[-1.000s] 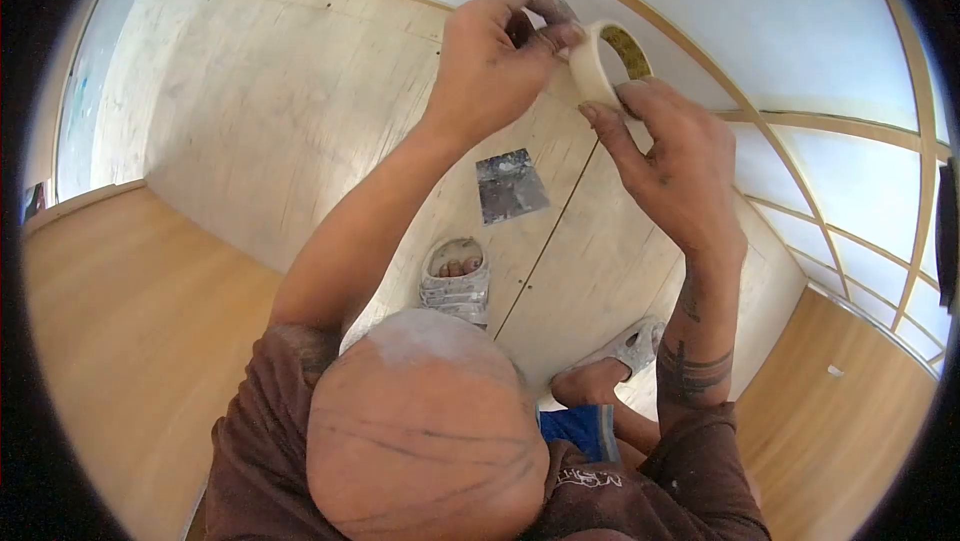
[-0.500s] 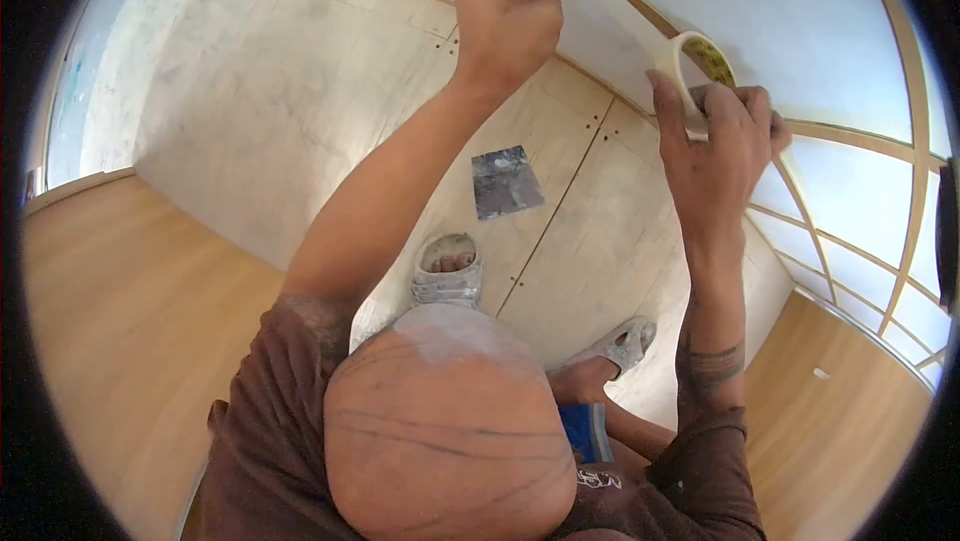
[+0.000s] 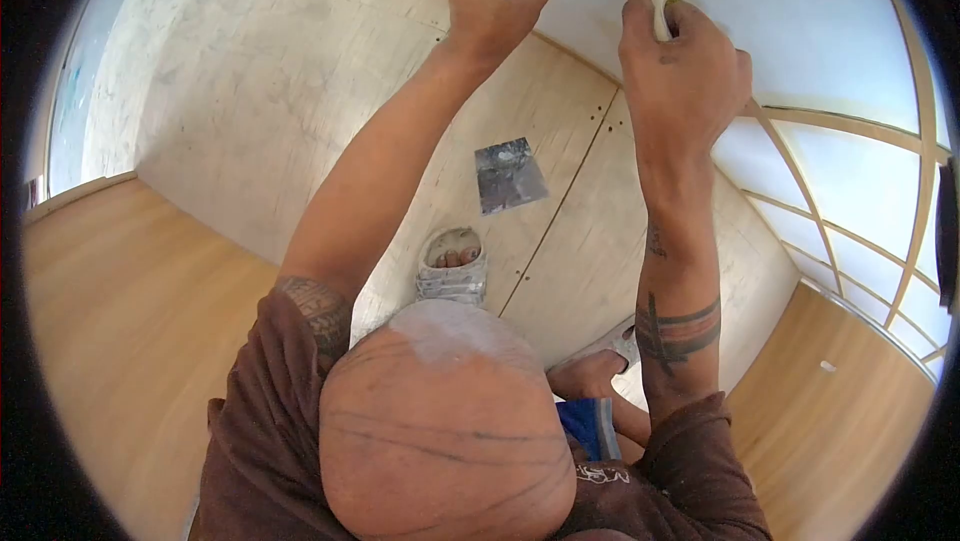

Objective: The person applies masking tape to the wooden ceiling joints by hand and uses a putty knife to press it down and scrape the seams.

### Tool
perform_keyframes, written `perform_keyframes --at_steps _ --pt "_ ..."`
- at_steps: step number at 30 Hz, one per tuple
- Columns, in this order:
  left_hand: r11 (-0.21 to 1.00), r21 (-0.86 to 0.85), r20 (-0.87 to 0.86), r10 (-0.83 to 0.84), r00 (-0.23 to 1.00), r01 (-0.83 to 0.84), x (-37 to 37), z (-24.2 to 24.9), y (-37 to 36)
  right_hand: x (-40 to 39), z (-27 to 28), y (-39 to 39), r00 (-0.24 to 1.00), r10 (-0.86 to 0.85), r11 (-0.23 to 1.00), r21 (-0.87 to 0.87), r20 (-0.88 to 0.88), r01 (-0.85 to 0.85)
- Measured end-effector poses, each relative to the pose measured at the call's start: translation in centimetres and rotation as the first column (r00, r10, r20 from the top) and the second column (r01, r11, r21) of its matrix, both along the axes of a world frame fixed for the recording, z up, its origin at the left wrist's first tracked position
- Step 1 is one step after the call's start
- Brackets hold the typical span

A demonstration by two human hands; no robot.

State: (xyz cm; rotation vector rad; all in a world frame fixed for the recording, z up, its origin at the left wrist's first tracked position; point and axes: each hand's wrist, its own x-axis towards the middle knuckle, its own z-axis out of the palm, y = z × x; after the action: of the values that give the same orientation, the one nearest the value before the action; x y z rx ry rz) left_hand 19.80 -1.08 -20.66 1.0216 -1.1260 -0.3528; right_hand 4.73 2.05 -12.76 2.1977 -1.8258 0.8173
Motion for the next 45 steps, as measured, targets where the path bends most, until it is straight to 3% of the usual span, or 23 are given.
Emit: perform_keyframes --at_steps 3,6,11,15,17,24,26,32,38,45 --pt "0.995 -0.034 0.06 0.091 0.994 -0.089 -0.2 -0.2 -0.3 0.1 -0.1 -0.4 0.999 -0.024 0.999 0.028 -0.021 0.025" --pt "0.973 -0.172 0.097 0.173 0.98 -0.155 -0.4 -0.6 -0.9 -0.3 -0.8 -0.8 0.996 0.063 0.992 -0.115 0.07 -0.054" --pt "0.991 0.085 -0.094 0.108 0.99 -0.1 -0.5 1.4 0.2 0.3 0.6 -0.2 0.999 0.0 0.999 0.033 0.041 -0.001" --pt "0.992 0.098 -0.058 0.087 0.994 -0.082 -0.1 1.7 0.3 0.2 0.7 -0.1 0.998 0.01 0.998 0.055 0.062 -0.013" --pt "0.978 0.068 0.178 0.184 0.967 -0.199 0.1 2.0 0.5 0.2 0.5 -0.2 0.999 0.009 1.0 0.014 0.049 -0.009" --pt "0.969 0.024 0.306 0.227 0.925 -0.246 0.1 2.6 1.2 0.2 0.2 -0.2 0.996 0.011 1.0 0.019 0.084 -0.012" --pt "0.979 0.095 0.182 0.162 0.97 -0.182 0.1 2.4 1.1 0.2 0.4 -0.3 0.999 -0.001 1.0 0.026 0.047 0.0" --pt "0.986 0.081 0.047 0.142 0.989 -0.145 0.0 2.5 0.8 0.3 0.3 -0.3 0.998 -0.003 1.0 0.013 0.061 0.003" --pt "0.978 0.182 -0.004 0.107 0.994 -0.104 0.4 2.9 0.6 0.2 0.2 -0.3 0.997 -0.004 1.0 0.017 0.077 0.002" --pt "0.983 0.143 -0.004 0.118 0.993 -0.116 0.2 2.8 0.3 0.7 -0.6 -0.8 0.991 -0.031 0.998 -0.046 0.132 0.037"
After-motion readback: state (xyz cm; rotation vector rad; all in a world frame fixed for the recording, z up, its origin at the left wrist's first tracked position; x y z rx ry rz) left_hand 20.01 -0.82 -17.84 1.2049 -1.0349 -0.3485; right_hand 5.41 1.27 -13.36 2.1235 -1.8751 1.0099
